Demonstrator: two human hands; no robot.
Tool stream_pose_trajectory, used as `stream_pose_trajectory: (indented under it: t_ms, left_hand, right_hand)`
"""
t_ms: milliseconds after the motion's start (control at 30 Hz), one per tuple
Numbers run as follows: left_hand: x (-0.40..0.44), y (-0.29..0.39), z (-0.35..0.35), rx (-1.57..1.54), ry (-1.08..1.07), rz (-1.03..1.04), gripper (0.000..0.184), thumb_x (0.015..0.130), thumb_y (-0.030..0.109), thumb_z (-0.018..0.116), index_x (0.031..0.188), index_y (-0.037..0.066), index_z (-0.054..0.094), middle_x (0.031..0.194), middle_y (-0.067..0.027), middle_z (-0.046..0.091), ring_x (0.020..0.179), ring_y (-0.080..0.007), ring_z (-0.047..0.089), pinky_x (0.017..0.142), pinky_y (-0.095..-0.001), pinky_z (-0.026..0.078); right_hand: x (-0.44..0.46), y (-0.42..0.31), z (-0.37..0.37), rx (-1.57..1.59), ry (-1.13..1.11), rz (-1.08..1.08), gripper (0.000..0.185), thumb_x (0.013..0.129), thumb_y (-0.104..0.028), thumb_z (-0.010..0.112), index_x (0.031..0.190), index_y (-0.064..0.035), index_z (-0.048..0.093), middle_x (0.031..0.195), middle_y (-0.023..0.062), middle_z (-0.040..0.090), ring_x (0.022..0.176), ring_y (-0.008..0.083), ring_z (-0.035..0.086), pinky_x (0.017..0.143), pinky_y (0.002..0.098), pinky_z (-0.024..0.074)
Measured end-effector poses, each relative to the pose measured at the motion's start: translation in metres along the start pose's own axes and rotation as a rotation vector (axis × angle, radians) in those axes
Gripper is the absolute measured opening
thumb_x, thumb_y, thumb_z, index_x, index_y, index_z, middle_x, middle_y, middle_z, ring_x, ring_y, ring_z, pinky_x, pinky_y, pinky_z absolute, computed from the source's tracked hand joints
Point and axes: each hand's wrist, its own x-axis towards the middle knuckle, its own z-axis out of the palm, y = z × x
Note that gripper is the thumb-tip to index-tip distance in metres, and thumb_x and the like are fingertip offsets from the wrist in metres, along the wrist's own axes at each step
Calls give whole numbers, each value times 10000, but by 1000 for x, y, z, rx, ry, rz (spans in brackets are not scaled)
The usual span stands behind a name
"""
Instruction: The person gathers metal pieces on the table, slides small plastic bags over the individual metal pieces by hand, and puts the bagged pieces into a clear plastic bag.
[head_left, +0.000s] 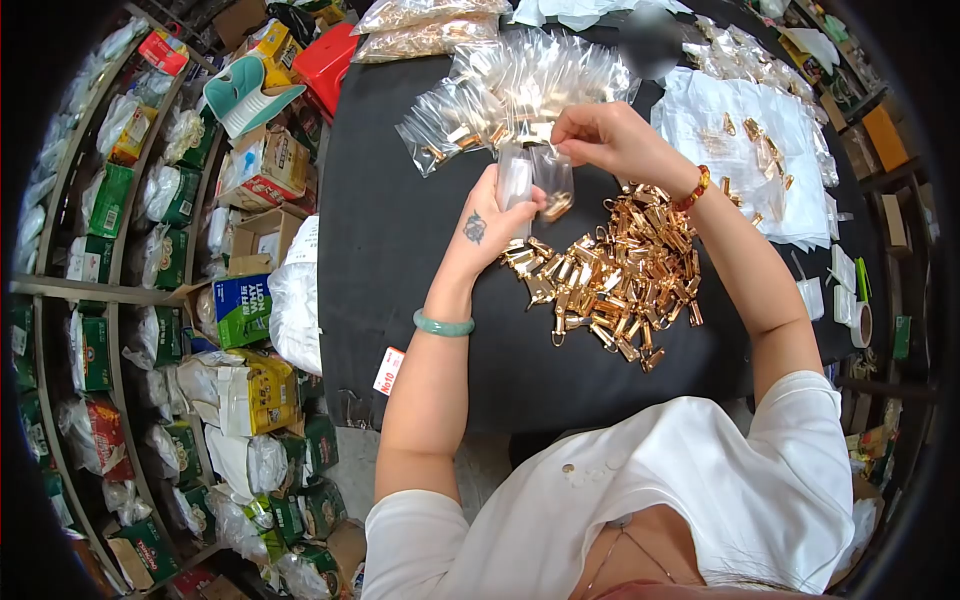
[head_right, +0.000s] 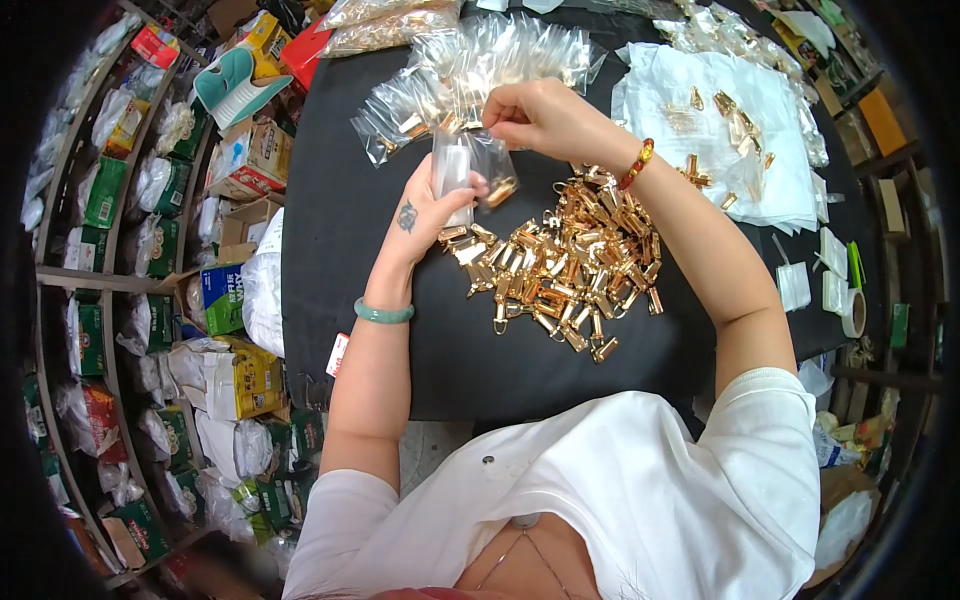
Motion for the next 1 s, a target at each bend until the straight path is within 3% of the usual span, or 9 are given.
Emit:
stream_pose_trajectory:
  t_ms: [100,233,367,467,633,767,833,1000]
  left_hand:
    - [-1,-3,-1,-47,-43,-13,377,797,126,646,1098,-29,480,932,-94,621,797,-133,616,717,-280,498]
    - [-1,4,2,-67,-4,-21,304,813,81,618,1071,-28,501,897,-104,642,776,-134,628,697,-274,505]
    - [0,6,3,-52,26,-9,234,825,49,597,1035,-25,526,856,-104,661,735,-119,625,662,-256,503]
    - [0,6,6,-44,28,10,206,809,41,624,991,-21,552,822,-85,664,709,-106,619,640,-243,499]
    - [-2,7,6,-168,31,-33,213,786,43,658,968,-13,562,802,-56,651,700,-93,607,637,-238,490]
    - [-2,7,7,-77,74,69,210,774,35,669,953,-6,566,770,-37,637,689,-89,598,641,-240,486]
    - [-2,8,7,19,117,76,213,773,40,671,951,-8,564,762,-35,634,685,-88,594,646,-240,484]
    - [-1,7,7,40,105,72,206,769,51,678,931,-9,566,759,-33,632,685,-87,591,650,-237,479]
  right_hand:
    - [8,19,-4,-31,0,73,85,848,-50,587,874,31,586,686,39,608,632,80,569,596,224,462]
    - [22,40,-2,-19,246,50,127,863,-111,589,860,17,593,651,42,590,621,90,575,577,238,453]
    - [21,20,1,-394,343,-100,192,864,-188,596,817,-2,592,640,71,592,597,146,594,554,284,445]
    - [13,3,18,-410,17,43,289,849,-326,588,751,-55,609,652,115,600,608,301,595,556,389,445]
    - [7,6,26,-472,-9,-137,277,835,-325,596,734,-68,599,672,125,607,645,311,604,574,405,455]
    - [-9,22,-4,-493,21,-12,215,803,-261,638,778,-52,593,667,104,615,620,287,596,549,376,443]
    - [-20,23,-20,-684,-152,245,213,791,-257,643,760,-55,582,669,93,619,632,283,604,555,373,450]
    - [-35,33,-11,-766,-324,333,231,804,-263,634,745,-53,561,706,92,621,678,275,605,590,362,458]
